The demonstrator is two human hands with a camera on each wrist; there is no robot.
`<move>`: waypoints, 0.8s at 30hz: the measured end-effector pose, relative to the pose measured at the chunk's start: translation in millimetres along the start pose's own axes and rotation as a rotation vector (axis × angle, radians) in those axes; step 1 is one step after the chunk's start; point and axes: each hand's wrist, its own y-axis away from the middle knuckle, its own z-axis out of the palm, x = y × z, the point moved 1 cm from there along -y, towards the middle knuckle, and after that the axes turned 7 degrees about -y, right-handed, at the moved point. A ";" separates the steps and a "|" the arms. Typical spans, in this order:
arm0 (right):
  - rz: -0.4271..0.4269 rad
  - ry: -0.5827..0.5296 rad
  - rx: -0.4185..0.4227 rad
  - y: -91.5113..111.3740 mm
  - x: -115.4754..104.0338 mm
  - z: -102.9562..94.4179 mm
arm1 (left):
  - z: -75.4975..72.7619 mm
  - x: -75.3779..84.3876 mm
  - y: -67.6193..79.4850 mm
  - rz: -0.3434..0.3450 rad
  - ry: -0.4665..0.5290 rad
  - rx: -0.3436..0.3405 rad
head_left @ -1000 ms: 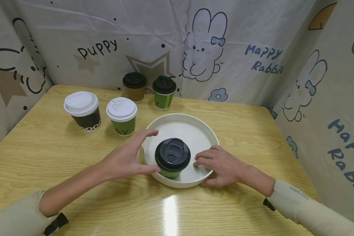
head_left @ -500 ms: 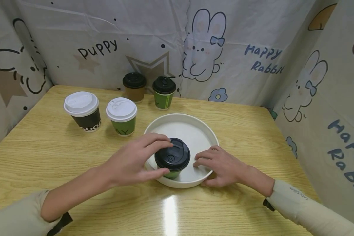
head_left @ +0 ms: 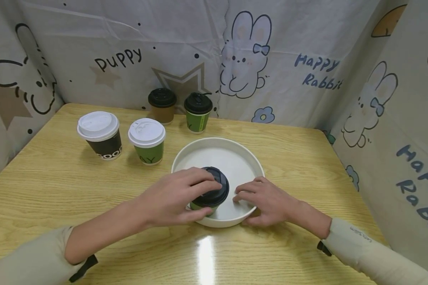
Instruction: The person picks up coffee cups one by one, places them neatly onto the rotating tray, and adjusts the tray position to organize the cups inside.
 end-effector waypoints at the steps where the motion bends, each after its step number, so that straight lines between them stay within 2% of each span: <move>1: 0.000 0.001 0.001 0.0 -0.4 -0.2 | 0.7 0.0 -0.4 0.006 -0.003 -0.003; 7: 0.003 -0.004 -0.001 -0.1 -1.4 -0.5 | 3.8 -0.9 -2.2 0.019 -0.013 0.003; 16: 0.016 -0.006 -0.008 -0.3 -3.3 -1.2 | 5.1 -4.7 -2.0 -0.016 -0.033 -0.007; 24: 0.042 -0.005 0.001 -1.3 -8.4 -1.8 | 5.5 -6.4 0.0 -0.005 -0.043 -0.009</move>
